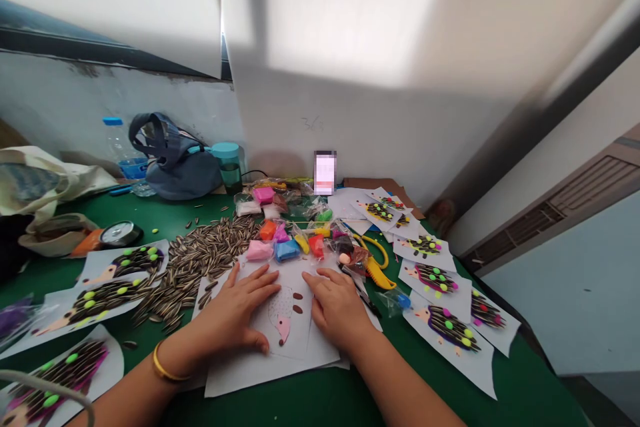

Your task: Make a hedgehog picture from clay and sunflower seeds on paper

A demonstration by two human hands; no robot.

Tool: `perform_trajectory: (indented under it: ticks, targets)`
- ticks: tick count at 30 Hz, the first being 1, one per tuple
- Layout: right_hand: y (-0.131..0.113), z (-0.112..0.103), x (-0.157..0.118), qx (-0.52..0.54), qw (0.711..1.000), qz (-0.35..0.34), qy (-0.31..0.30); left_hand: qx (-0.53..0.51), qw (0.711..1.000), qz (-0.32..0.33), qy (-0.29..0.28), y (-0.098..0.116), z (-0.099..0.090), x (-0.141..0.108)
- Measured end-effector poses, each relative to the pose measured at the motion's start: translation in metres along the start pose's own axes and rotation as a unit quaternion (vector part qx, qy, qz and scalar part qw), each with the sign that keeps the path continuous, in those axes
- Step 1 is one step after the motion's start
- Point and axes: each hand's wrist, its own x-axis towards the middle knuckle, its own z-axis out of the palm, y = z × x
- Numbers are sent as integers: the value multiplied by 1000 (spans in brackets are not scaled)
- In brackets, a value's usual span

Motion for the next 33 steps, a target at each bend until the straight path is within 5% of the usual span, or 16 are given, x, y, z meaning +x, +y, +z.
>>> perform_trajectory:
  ticks: [9, 15, 22, 33]
  targets:
    - [-2, -7, -3, 6, 996, -51, 79, 42, 991, -77, 96, -15, -10, -6]
    - [-17, -2, -16, -12, 995, -26, 98, 52, 983, -102, 143, -9, -21, -5]
    - [-15, -10, -23, -6, 996, -18, 92, -28, 997, 30, 63, 19, -13, -5]
    - [31, -26, -19, -140, 984, 92, 63, -54, 998, 25, 6, 18, -2, -3]
